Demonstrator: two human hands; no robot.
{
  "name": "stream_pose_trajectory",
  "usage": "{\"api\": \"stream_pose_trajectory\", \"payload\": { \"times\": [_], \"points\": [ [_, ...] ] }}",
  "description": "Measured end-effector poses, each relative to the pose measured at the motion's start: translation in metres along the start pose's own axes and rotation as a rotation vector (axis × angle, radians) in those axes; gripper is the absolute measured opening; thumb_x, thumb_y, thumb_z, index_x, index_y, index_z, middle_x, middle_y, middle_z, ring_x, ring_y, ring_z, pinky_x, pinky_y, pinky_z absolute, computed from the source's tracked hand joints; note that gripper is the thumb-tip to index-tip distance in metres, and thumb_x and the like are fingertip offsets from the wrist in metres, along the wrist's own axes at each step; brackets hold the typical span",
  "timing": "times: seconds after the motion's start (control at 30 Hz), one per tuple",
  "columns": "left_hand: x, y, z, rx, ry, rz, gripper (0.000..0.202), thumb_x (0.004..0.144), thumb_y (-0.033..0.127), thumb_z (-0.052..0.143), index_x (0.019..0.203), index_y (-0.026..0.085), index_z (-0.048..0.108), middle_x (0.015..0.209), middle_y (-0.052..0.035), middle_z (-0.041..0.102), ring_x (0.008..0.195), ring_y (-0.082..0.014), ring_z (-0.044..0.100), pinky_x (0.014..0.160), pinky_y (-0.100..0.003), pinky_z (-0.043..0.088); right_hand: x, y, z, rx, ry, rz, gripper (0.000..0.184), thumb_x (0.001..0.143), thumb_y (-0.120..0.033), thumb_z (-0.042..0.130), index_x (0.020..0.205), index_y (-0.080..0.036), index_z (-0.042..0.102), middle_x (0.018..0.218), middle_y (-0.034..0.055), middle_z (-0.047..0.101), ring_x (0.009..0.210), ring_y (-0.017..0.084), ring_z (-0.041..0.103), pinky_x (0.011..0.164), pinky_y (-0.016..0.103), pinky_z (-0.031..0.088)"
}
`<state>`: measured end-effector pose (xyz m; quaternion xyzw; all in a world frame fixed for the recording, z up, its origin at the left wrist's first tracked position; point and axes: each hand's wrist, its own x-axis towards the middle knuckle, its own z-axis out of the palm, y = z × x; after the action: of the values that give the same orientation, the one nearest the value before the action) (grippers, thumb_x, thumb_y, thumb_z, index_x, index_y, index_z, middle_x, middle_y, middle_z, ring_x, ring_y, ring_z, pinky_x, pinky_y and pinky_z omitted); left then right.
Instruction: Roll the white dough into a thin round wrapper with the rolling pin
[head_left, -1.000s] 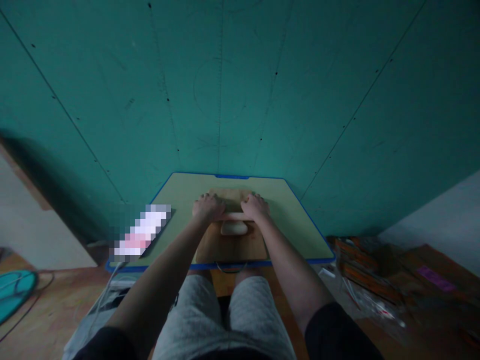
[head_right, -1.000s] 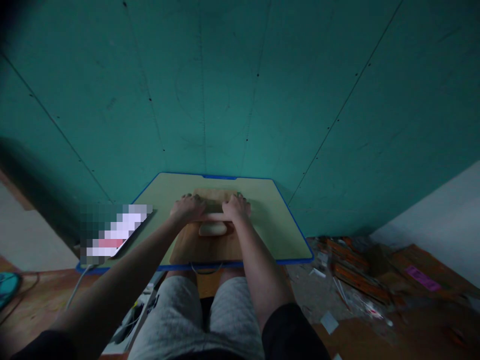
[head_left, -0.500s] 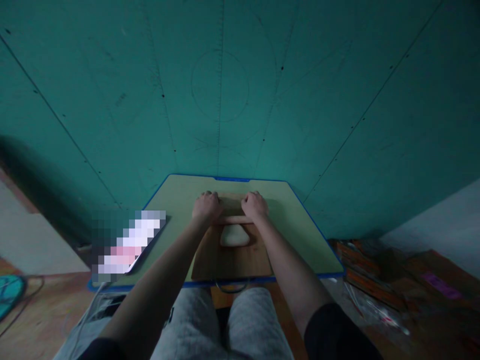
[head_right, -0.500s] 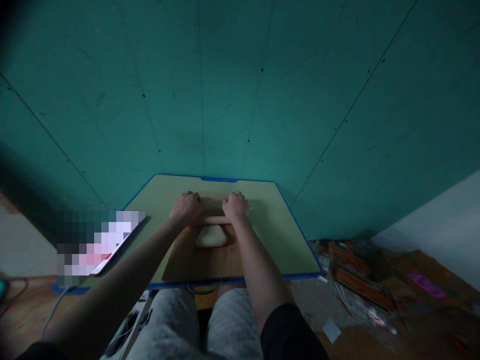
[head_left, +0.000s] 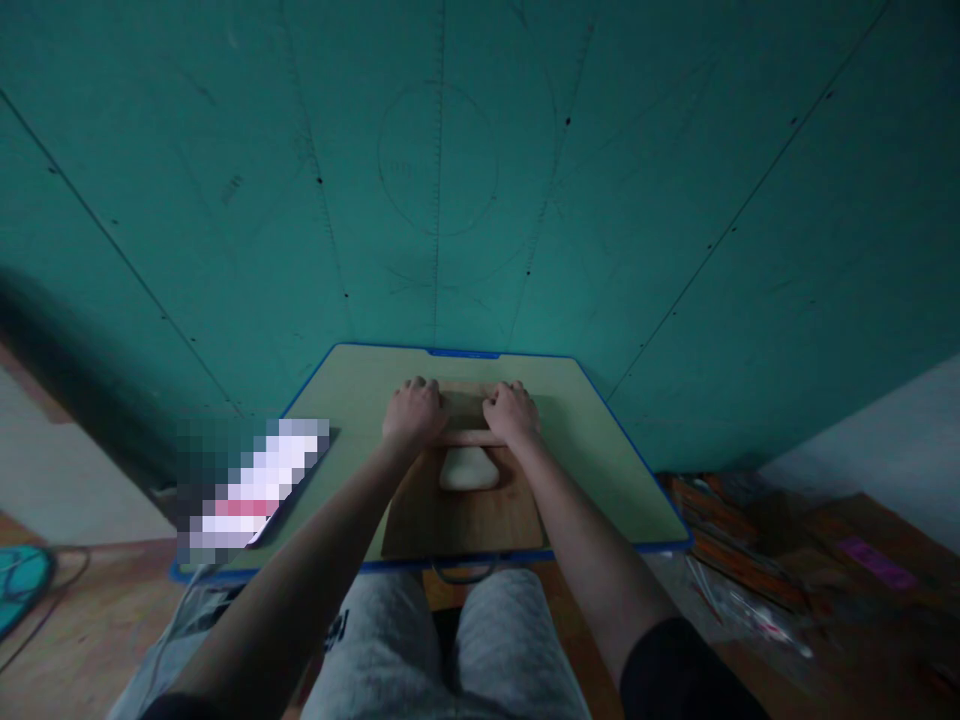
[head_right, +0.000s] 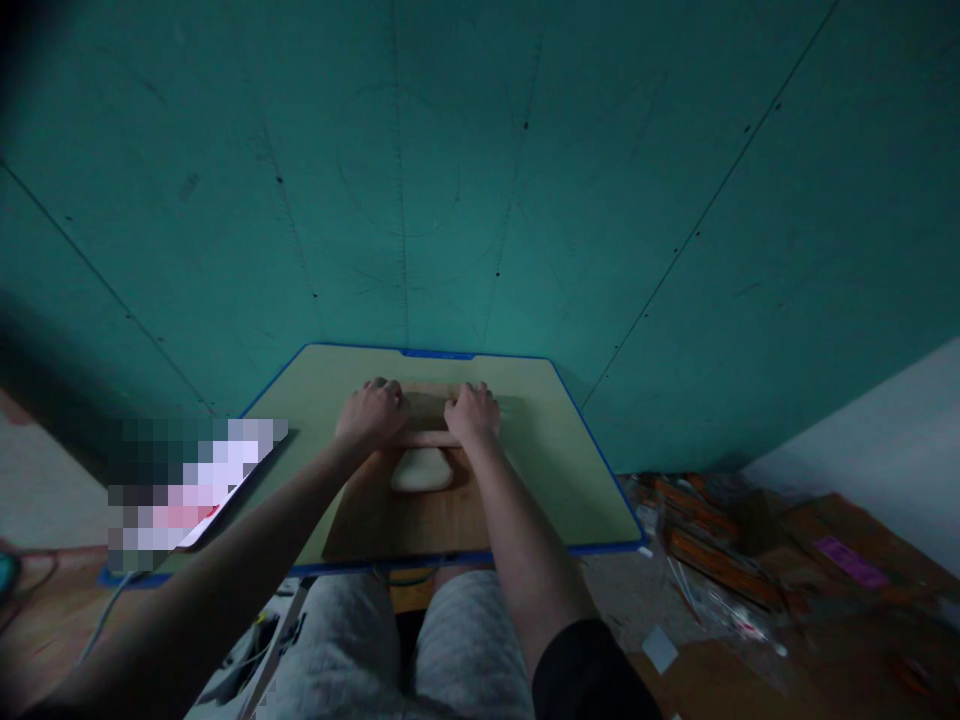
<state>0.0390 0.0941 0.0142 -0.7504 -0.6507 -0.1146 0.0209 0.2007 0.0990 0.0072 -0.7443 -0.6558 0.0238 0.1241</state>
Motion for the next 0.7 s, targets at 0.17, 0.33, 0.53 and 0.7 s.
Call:
{"api": "stream_pose_trajectory", "payload": {
  "times": [0.17, 0.33, 0.53, 0.7],
  "points": [
    [-0.015, 0.002, -0.004, 0.026, -0.010, -0.030, 0.042, 0.096, 0.037, 0.039, 0.115, 0.011, 0.066, 0.116, -0.0205, 0.068, 0.109, -0.0330, 0.065, 0.088, -0.043, 0.052, -0.013, -0.001, -0.006, 0.004, -0.013, 0.012, 0.030, 0.095, -0.032, 0.049, 0.115, -0.018, 0.066, 0.124, 0.0154, 0.064, 0.113, 0.026, 0.062, 0.093, 0.038, 0.047],
    [-0.030, 0.004, -0.006, 0.042, -0.012, -0.023, 0.043, 0.096, 0.040, 0.040, 0.112, 0.012, 0.069, 0.116, -0.0200, 0.069, 0.109, -0.0336, 0.065, 0.088, -0.043, 0.051, -0.031, -0.001, -0.011, 0.000, -0.003, 0.012, 0.032, 0.094, -0.034, 0.048, 0.117, -0.019, 0.066, 0.126, 0.0136, 0.064, 0.115, 0.027, 0.061, 0.095, 0.039, 0.045],
    [-0.060, 0.003, -0.001, 0.035, 0.086, 0.094, 0.043, 0.099, 0.041, 0.041, 0.123, 0.018, 0.069, 0.139, -0.0195, 0.061, 0.128, -0.0353, 0.056, 0.097, -0.045, 0.047, -0.059, 0.005, -0.011, -0.039, 0.082, -0.055, 0.029, 0.095, -0.032, 0.047, 0.110, -0.021, 0.068, 0.120, 0.0105, 0.068, 0.108, 0.025, 0.064, 0.089, 0.036, 0.044],
    [-0.081, 0.003, -0.008, -0.057, 0.085, 0.174, 0.041, 0.102, 0.040, 0.037, 0.102, 0.023, 0.075, 0.113, -0.0099, 0.074, 0.109, -0.0303, 0.066, 0.093, -0.044, 0.047, -0.082, 0.011, -0.004, -0.073, 0.153, -0.156, 0.031, 0.098, -0.027, 0.043, 0.092, -0.021, 0.072, 0.103, 0.0086, 0.076, 0.099, 0.023, 0.066, 0.090, 0.036, 0.039]
  ]
}}
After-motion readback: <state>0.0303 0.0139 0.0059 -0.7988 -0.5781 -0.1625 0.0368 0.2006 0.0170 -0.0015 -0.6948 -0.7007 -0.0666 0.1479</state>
